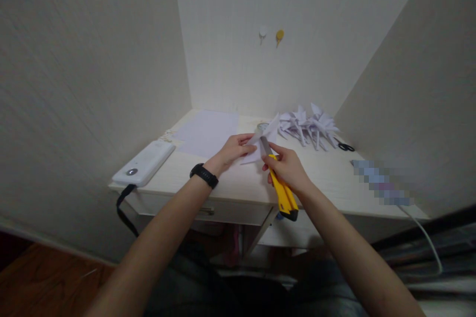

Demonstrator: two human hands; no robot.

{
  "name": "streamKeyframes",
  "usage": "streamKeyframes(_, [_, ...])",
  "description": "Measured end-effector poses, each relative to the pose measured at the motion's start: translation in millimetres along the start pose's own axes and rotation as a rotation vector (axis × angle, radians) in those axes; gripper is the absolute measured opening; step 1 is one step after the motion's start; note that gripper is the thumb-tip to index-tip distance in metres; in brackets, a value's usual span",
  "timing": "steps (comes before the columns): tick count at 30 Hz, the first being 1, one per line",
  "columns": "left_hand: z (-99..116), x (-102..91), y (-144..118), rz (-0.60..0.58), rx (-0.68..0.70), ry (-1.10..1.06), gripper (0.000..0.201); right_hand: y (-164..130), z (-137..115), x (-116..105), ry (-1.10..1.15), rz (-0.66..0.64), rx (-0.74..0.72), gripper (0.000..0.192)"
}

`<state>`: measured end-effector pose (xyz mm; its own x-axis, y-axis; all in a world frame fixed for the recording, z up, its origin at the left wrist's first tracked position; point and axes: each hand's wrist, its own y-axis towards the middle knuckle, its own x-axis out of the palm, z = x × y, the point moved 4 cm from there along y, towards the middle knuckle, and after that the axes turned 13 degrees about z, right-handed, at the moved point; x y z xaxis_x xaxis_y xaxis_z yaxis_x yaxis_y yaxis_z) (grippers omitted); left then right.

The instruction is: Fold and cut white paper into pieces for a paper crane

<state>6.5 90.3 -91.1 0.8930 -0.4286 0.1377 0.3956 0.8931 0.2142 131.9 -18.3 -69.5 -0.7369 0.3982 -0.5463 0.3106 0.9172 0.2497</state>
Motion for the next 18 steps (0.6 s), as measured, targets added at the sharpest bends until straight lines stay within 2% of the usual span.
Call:
streamKeyframes(3, [0.1,-2.1,0.0,0.026,-0.016,-0.009,0.048,-0.6,-3.2,-7.2,-0.561,0.123,-0.286,0.056])
streamKeyframes(5, [0.1,-2.5,-0.2,0.034,-0.026,-0.011,0.043,-1.8,-5.0,-9.9,-0.902,0.156,-0.432,0.056])
streamKeyframes(8, [-0.3,-2.3,-0.1,0.031,-0.031,-0.013,0.038,-1.7,-6.7,-13.3,-1.115,0.127,-0.524,0.057])
streamKeyframes(11, [-1.1,-2.4,1.1,0.023,-0.021,-0.030,0.037,1.1,-9.1,-15.6,-0.979,0.089,-0.460,0.058])
streamKeyframes(16, [-2.3,-4.2,3.8,0.012,0.037,0.019,0.033,4.2,-5.7,-4.3,-0.188,-0.122,-0.057,0.058])
streamKeyframes(18, [-1.9,-4.6,4.6,0.014,0.063,0.035,0.032,4.5,-4.4,-1.7,-0.084,-0.133,0.007,0.059])
